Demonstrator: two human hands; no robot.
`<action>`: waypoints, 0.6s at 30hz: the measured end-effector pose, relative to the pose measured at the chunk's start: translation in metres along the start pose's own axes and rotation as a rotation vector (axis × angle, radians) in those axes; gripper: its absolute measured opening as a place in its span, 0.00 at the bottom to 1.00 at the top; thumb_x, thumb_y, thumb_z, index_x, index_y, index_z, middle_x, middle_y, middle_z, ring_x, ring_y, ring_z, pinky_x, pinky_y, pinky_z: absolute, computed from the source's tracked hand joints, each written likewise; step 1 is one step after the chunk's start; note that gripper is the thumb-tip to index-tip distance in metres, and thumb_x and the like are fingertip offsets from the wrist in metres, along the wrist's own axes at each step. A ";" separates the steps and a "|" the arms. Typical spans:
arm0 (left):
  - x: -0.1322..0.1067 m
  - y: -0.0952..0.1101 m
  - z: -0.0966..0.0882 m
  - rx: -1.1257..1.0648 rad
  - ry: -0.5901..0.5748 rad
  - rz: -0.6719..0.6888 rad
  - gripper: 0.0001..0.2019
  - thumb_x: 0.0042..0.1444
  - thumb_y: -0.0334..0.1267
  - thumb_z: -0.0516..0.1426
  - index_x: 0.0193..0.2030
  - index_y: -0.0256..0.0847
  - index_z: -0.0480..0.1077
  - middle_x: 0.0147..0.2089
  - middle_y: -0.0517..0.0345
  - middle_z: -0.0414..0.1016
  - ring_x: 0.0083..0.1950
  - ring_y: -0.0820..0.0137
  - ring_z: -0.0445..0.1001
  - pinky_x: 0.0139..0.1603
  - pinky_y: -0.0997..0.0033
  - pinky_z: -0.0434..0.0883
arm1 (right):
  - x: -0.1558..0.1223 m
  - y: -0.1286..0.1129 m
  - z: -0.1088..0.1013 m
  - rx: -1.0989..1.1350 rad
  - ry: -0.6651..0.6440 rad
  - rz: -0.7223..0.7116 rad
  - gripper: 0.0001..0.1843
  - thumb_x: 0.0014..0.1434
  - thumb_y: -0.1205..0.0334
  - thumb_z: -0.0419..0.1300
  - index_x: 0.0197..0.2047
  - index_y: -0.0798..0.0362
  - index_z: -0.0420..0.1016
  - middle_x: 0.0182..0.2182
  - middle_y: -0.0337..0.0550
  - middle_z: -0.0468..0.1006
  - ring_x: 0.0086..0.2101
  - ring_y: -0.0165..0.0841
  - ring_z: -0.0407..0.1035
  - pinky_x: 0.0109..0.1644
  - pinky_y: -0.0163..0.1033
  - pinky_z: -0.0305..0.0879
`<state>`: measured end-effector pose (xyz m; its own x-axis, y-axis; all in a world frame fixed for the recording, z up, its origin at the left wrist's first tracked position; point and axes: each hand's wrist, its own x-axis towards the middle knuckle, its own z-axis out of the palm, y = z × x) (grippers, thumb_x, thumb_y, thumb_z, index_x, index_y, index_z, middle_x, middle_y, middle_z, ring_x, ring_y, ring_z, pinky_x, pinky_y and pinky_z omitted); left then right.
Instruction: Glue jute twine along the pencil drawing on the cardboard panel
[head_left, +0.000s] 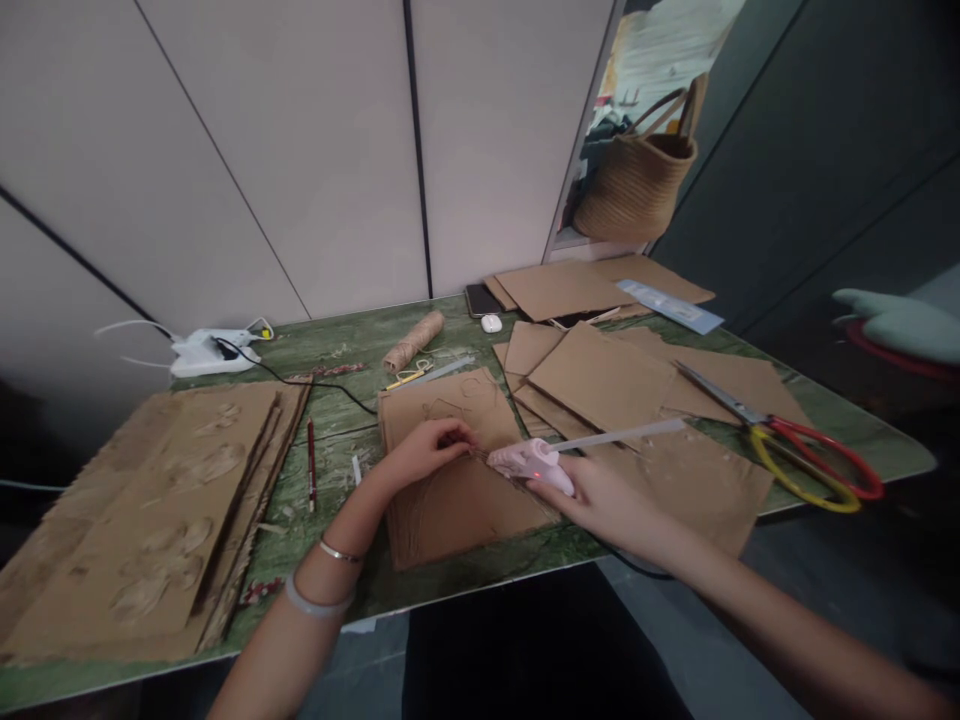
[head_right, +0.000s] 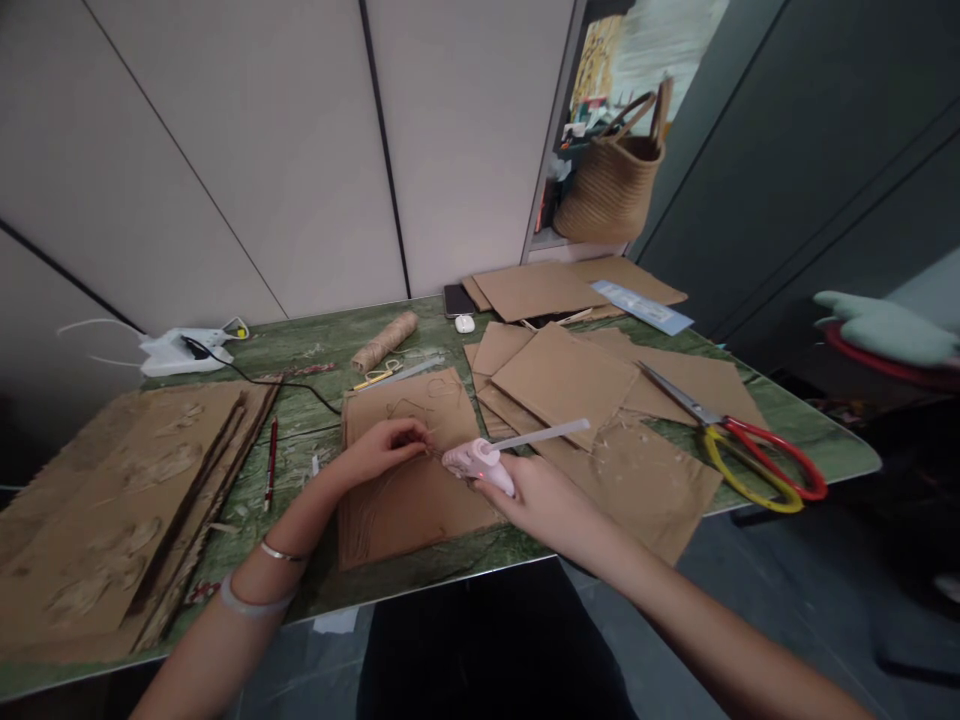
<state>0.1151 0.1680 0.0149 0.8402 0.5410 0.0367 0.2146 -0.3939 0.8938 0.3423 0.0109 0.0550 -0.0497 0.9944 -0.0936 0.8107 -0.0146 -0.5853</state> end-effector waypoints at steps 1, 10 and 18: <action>0.000 0.000 0.000 0.003 0.000 0.000 0.08 0.62 0.38 0.56 0.41 0.38 0.74 0.41 0.53 0.79 0.43 0.66 0.76 0.46 0.69 0.70 | -0.002 -0.001 -0.001 -0.013 0.002 0.004 0.24 0.66 0.44 0.50 0.30 0.53 0.73 0.21 0.45 0.74 0.23 0.35 0.66 0.27 0.36 0.50; 0.000 0.003 0.000 0.021 0.001 -0.005 0.08 0.62 0.40 0.56 0.40 0.38 0.74 0.40 0.53 0.79 0.42 0.66 0.75 0.45 0.69 0.70 | -0.018 0.008 -0.002 0.041 0.029 -0.005 0.25 0.65 0.44 0.51 0.30 0.54 0.75 0.22 0.45 0.77 0.24 0.34 0.68 0.27 0.36 0.54; 0.000 0.005 0.000 0.043 0.011 -0.006 0.08 0.62 0.39 0.56 0.40 0.39 0.74 0.40 0.54 0.79 0.42 0.66 0.75 0.45 0.69 0.70 | -0.025 0.010 -0.004 0.081 0.023 -0.022 0.21 0.65 0.47 0.53 0.37 0.52 0.80 0.28 0.48 0.81 0.29 0.39 0.74 0.32 0.38 0.64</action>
<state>0.1165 0.1658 0.0195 0.8334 0.5515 0.0364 0.2413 -0.4223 0.8737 0.3545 -0.0133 0.0547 -0.0529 0.9967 -0.0617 0.7597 0.0000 -0.6503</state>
